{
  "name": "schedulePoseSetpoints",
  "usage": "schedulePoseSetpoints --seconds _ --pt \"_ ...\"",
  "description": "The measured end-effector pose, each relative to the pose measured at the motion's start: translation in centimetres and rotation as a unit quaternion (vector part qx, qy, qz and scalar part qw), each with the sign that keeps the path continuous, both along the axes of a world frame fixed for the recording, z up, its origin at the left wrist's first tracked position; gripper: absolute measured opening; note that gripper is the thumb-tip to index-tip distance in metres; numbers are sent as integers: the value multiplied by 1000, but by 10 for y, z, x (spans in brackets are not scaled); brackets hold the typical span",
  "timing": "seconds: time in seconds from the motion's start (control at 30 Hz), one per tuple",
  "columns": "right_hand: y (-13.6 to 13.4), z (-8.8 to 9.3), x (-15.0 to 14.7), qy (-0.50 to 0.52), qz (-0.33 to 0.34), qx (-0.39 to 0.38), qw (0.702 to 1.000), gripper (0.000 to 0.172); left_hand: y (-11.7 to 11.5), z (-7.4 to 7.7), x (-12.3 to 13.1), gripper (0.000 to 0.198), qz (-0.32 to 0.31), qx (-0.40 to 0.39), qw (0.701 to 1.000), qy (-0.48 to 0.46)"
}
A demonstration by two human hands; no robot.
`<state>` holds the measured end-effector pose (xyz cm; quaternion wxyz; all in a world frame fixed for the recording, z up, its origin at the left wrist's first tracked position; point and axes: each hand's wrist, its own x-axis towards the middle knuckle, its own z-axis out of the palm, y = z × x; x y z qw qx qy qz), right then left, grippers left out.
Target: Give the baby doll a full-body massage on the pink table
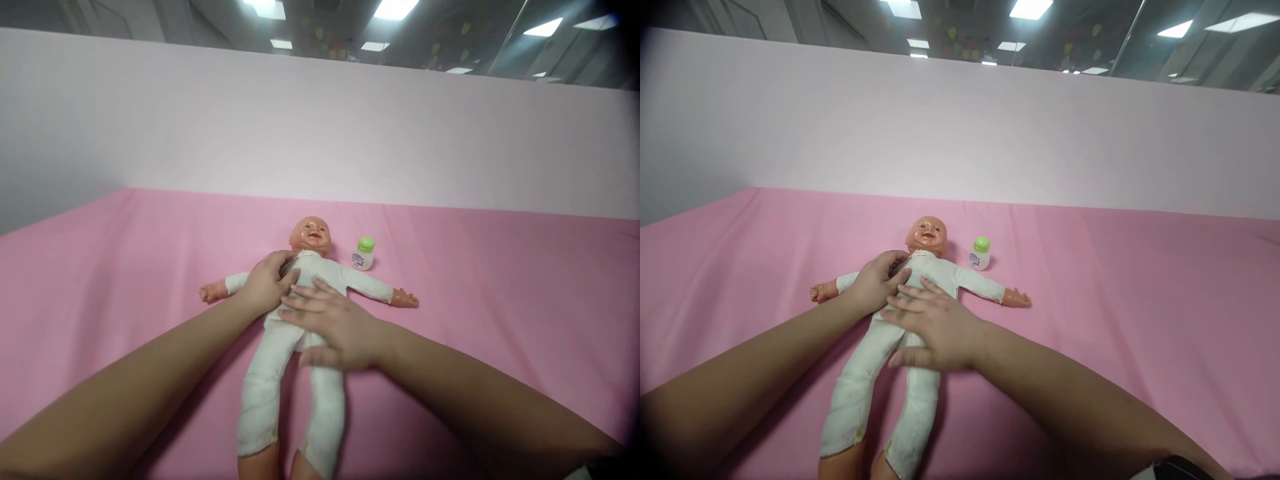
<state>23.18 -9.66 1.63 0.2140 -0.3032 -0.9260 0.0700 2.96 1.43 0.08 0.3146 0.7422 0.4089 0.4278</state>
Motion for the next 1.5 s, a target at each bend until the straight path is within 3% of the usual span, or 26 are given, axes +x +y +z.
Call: schedulePoseSetpoints --seconds 0.23,0.4,0.47,0.53,0.67,0.73,0.87,1.0,1.13,1.33,1.4,1.5 --pt "39 -8 38 23 -131 -45 990 62 -2 2 3 32 -2 20 1000 3" --pt "51 -20 48 112 -221 -66 967 54 -17 12 5 20 -39 57 998 -10" --pt "54 -22 48 147 -245 -69 956 48 -34 20 6 18 -92 89 992 16" --pt "56 -22 47 170 -267 -77 945 42 -57 29 7 20 -184 100 977 45" --pt "59 -23 48 188 -298 -88 932 39 -95 40 16 35 -411 125 899 82" --pt "60 -23 48 190 -308 -92 928 39 -98 39 19 43 -456 171 865 118" --pt "61 -22 47 211 -309 -114 920 36 -75 32 16 64 -391 213 859 253" --pt "59 -18 44 228 -290 -142 919 33 -39 21 6 68 -290 205 881 313" --pt "59 -24 38 236 -280 -120 923 36 -13 12 1 65 -186 180 917 305" --pt "44 -25 20 249 -218 -30 943 40 3 7 -5 60 -52 129 959 247" --pt "27 -15 10 219 -168 -3 961 41 6 7 -7 57 -31 111 963 244" --pt "-3 3 -6 154 13 5 988 47 10 8 -10 54 -25 96 962 255"
